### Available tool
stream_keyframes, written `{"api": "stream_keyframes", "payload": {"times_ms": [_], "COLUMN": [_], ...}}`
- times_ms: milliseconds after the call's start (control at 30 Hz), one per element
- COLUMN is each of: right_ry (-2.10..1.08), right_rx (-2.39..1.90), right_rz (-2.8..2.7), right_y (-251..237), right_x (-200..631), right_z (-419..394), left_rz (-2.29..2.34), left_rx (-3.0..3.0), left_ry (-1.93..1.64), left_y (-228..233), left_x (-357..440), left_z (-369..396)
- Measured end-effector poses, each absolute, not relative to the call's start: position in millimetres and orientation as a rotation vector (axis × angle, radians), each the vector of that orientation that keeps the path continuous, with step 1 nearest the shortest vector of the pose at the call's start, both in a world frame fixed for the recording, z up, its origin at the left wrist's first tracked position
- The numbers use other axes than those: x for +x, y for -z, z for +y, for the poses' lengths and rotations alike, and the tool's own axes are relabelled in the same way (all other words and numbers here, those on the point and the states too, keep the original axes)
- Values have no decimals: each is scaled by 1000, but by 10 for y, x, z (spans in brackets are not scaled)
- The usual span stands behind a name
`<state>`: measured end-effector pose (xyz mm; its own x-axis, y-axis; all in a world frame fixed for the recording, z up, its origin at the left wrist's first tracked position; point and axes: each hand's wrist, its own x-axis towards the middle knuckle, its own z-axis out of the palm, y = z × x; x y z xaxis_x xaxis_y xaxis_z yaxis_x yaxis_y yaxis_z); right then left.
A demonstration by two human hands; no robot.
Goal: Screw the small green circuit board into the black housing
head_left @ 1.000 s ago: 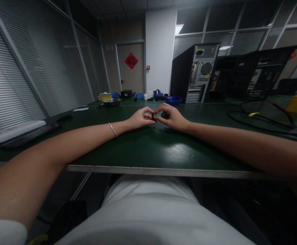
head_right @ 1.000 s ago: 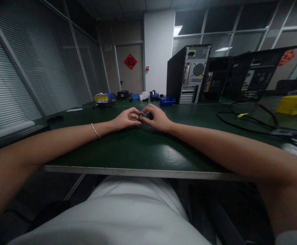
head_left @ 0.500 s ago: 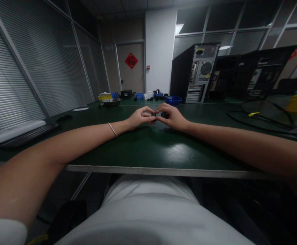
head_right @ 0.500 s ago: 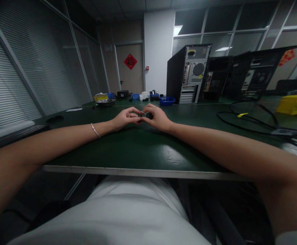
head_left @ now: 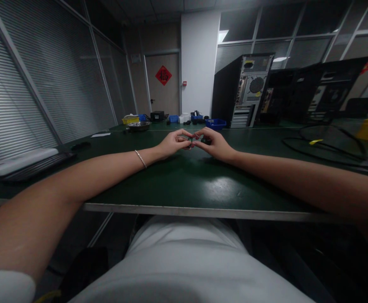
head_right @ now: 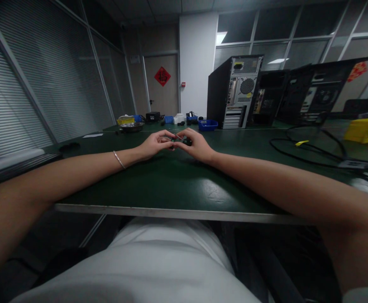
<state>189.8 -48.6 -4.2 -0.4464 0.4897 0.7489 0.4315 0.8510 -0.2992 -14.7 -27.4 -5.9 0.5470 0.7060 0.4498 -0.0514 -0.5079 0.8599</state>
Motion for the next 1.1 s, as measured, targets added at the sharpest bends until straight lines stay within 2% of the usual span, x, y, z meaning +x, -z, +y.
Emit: {"api": "stream_keyframes", "payload": {"times_ms": [167,267,500,767,1100], "right_ry": [-358,-379,-223,-31,57], "right_rx": [-760,-770,-758,-809,-871], "right_rz": [-2096,-2094,-2123,-2182,-2207], "right_y": [99,133,108,101,104], "right_x": [1909,1922,1951,1966,1973], "right_z": [-435,-381,-368,-361,-388], "left_rz": [526,543,571,719,705], "left_rx": [1936,1980,2007,2106,2173], "left_ry": [-1022,-1016,-931,-988,-949], "left_y": [72,76,132,133,119], "left_x": [-182,-205,-237,-242,-227], "left_z": [-193,-155,-110,-123,-183]}}
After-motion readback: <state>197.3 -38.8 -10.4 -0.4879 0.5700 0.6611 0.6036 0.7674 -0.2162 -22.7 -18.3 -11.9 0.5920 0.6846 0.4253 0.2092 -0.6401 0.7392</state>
